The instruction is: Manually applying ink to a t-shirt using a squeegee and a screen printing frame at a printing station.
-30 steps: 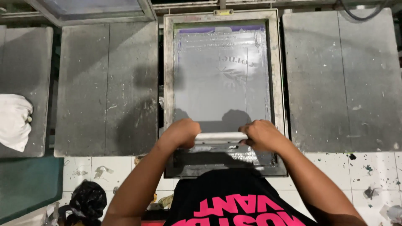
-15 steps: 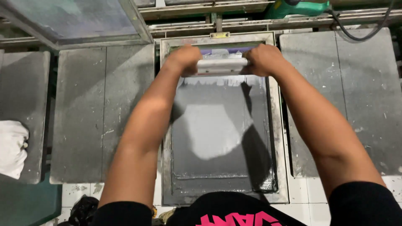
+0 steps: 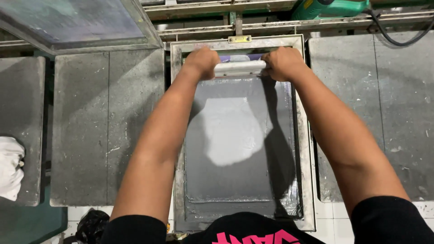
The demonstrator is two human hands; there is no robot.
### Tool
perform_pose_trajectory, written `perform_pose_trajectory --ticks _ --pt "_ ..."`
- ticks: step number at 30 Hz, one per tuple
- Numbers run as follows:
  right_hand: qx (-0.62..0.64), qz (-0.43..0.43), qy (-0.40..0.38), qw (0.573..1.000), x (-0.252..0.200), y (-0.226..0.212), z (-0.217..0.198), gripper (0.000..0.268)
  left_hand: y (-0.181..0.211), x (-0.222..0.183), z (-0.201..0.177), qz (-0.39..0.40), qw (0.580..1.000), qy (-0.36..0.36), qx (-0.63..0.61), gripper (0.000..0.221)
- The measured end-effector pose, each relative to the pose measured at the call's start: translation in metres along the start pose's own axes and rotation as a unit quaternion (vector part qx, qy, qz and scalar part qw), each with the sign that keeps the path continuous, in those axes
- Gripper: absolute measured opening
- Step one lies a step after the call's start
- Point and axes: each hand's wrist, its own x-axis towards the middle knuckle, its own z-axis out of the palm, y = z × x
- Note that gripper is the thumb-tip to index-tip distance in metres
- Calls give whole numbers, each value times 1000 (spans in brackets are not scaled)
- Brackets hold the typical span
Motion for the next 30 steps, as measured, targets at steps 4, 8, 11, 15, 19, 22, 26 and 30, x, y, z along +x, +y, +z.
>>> perform_pose_trajectory --ticks 4,8,11,15,19,22,26,30 --pt "0 9 21 1000 4 4 25 31 11 -6 5 19 998 15 50 23" --pt "-54 0 97 994 -9 -5 42 18 15 -14 25 28 996 57 69 8" --pt "-50 -70 215 973 -28 4 78 16 28 -53 24 60 986 122 97 8" --pt "-64 -77 207 973 -42 -3 83 14 30 -68 23 81 988 105 75 8" --pt "-35 -75 190 978 -39 3 69 8 28 -68 21 94 984 144 37 14" --pt "-45 -67 199 977 -27 9 62 6 24 -56 16 84 985 148 34 16" --pt "-32 -53 210 976 -17 11 65 13 21 -40 14 61 989 122 58 19" --pt "-26 -41 146 988 -14 4 50 12 14 -28 16 46 995 70 56 7"
